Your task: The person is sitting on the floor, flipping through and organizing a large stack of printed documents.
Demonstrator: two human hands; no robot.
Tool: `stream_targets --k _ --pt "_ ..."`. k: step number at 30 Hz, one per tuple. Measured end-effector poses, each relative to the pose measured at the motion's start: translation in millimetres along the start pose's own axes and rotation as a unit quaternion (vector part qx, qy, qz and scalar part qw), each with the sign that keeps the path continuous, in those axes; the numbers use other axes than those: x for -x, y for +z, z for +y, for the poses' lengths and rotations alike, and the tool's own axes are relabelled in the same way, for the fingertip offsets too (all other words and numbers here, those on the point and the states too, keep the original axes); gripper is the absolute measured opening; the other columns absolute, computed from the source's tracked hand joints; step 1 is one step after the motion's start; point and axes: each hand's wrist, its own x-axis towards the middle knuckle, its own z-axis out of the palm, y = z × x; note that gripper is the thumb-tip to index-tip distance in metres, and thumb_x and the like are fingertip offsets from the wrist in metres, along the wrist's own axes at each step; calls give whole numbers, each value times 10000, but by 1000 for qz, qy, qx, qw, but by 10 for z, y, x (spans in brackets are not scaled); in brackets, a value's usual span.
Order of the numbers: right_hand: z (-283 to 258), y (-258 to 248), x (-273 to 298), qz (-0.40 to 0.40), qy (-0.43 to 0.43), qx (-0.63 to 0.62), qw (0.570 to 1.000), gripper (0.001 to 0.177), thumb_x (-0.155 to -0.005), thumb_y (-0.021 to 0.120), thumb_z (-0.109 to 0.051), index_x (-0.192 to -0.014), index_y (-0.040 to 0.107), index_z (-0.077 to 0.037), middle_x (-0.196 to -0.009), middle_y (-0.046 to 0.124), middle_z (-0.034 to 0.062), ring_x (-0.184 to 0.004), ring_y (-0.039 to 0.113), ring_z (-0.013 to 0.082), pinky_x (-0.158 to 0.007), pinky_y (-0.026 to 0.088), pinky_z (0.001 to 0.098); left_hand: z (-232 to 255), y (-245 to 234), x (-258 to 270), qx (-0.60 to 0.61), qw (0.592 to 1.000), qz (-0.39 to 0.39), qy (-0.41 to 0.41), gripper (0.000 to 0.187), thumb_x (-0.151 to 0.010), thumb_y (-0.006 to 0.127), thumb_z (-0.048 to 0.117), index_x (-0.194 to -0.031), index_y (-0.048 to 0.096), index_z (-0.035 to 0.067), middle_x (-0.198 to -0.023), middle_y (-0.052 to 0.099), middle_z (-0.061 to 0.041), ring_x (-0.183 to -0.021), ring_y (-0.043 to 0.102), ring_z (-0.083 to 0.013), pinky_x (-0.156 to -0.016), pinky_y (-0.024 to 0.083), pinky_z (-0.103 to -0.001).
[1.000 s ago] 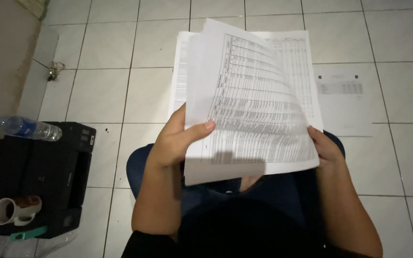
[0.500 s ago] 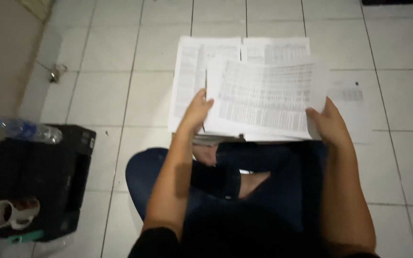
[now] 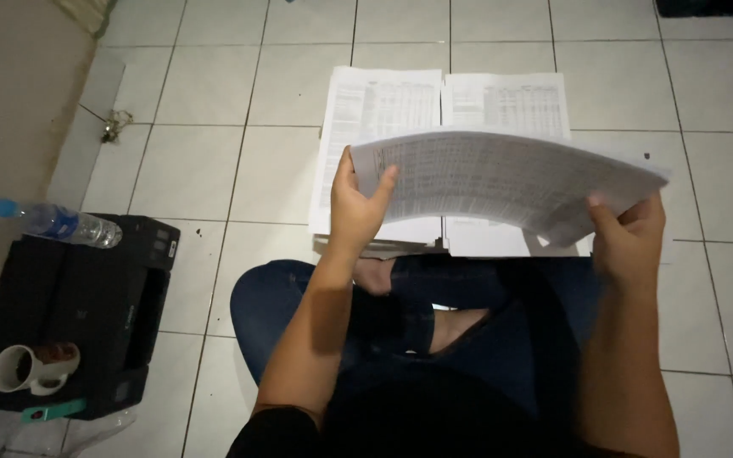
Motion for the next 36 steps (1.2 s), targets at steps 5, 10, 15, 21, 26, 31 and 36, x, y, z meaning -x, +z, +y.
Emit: stream_targets --k 5,10,15,21,26,31,36 --pt "32 26 0 6 -49 -10 999 438 -1028 649 -167 -1408 452 -78 -1343 532 103 -1306 524 273 -1127 473 411 -211 36 27 69 997 0 30 357 -999 619 275 -1282 533 74 -1187 684 -130 -1137 693 -278 -982 619 -394" --pt "79 -102 -85 -9 -79 -19 997 420 -1054 620 -86 -1428 431 -52 -1361 519 119 -1321 509 282 -1158 457 442 -31 -66 33 38 991 29 129 209 -991 663 187 -1142 556 89 -1057 657 -87 -1022 675 -212 -905 601 -313" --pt "60 -114 -34 -71 45 19 996 531 -966 561 -25 -1464 383 19 -1413 511 206 -1349 501 356 -1137 460 485 -512 -195 -59 -29 998 -19 57 475 -935 696 270 -1339 531 81 -1247 670 -110 -1207 655 -257 -1028 544 -366" --pt "184 -367 -61 -152 46 110 981 409 -1002 564 -138 -1372 544 36 -1309 621 162 -1224 598 294 -1047 515 433 -267 -278 -28 -84 988 -69 -108 450 -901 679 269 -1290 592 60 -1217 713 -91 -1182 683 -226 -1012 557 -342" --pt "-202 -350 -169 -204 136 191 950 532 -945 562 -180 -1445 488 -18 -1367 589 189 -1279 583 341 -1037 528 461 -599 -313 -79 -114 989 -71 -69 474 -891 694 322 -1266 605 45 -1203 710 -106 -1173 679 -237 -987 541 -342" --pt "-539 -142 -187 -164 289 378 864 619 -961 574 -256 -1540 450 -74 -1486 572 157 -1361 543 350 -1102 441 506 -864 -270 -75 -149 985 -56 -60 460 -930 651 335 -1276 622 34 -1218 695 -140 -1184 674 -272 -991 546 -376" --pt "33 -562 -8 -131 64 460 876 318 -1012 599 -240 -1164 744 0 -1118 766 186 -1022 725 339 -815 536 452 -1247 -213 -129 -176 984 -16 27 380 -981 641 358 -1219 653 62 -1152 726 -147 -1102 699 -260 -1001 529 -377"
